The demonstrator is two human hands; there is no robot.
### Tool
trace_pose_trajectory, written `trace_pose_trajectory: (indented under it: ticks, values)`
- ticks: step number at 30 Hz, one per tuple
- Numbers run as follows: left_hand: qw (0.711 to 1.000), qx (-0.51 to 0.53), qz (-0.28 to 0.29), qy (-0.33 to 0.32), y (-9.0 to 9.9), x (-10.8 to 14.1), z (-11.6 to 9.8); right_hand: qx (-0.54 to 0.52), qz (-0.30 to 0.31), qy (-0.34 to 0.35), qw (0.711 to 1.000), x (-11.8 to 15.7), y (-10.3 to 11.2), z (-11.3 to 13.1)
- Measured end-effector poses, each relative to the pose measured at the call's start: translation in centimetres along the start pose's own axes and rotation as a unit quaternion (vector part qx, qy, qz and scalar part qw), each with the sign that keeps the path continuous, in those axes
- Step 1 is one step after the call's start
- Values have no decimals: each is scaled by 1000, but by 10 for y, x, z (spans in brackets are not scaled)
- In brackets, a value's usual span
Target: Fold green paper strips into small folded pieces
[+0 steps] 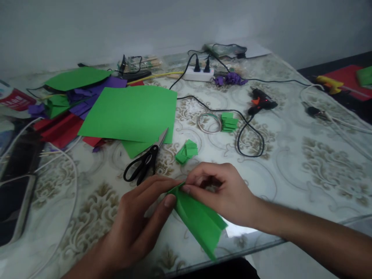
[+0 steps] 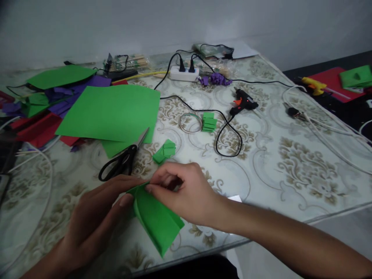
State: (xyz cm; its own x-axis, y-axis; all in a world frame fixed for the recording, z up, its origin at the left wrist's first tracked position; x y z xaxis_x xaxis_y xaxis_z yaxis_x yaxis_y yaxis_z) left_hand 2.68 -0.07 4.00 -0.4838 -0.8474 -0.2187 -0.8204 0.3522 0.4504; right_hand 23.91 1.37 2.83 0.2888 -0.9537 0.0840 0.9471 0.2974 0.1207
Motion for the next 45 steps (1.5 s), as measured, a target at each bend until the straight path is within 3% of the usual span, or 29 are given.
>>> trace_pose_trajectory:
  ticks: [4,8,17,20,33,45]
  values:
    - [999,26,19,16,2,-3,-3,-86,59,-70,992,-1,1,1]
    - [998,43,31,45,3,-6,-3,-80,65,-86,991,0,1,0]
    - [997,19,35,70,2,-2,1,18,13,45,999,2,1,-2]
    - [996,16,45,79,2,-3,1,32,16,57,998,2,1,-1]
    - [994,17,78,77,4,-2,4,-13,82,-45,996,1,-1,-3]
    - [991,18,106,75,5,-4,1,-49,135,-87,986,0,1,-3]
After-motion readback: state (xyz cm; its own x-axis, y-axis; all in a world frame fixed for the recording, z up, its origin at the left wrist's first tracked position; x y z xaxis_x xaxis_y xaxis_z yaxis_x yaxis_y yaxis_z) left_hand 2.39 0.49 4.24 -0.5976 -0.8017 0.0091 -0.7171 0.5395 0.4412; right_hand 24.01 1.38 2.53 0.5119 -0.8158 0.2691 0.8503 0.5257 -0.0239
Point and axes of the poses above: each hand's wrist, its own x-axis away from the middle knuckle, its own y-axis out of the back of the hand, z = x × y, the point moved 1 cm from there along -x, towards the middle knuckle, and after that the axes turned 5 degrees about x, right-handed, at the moved point
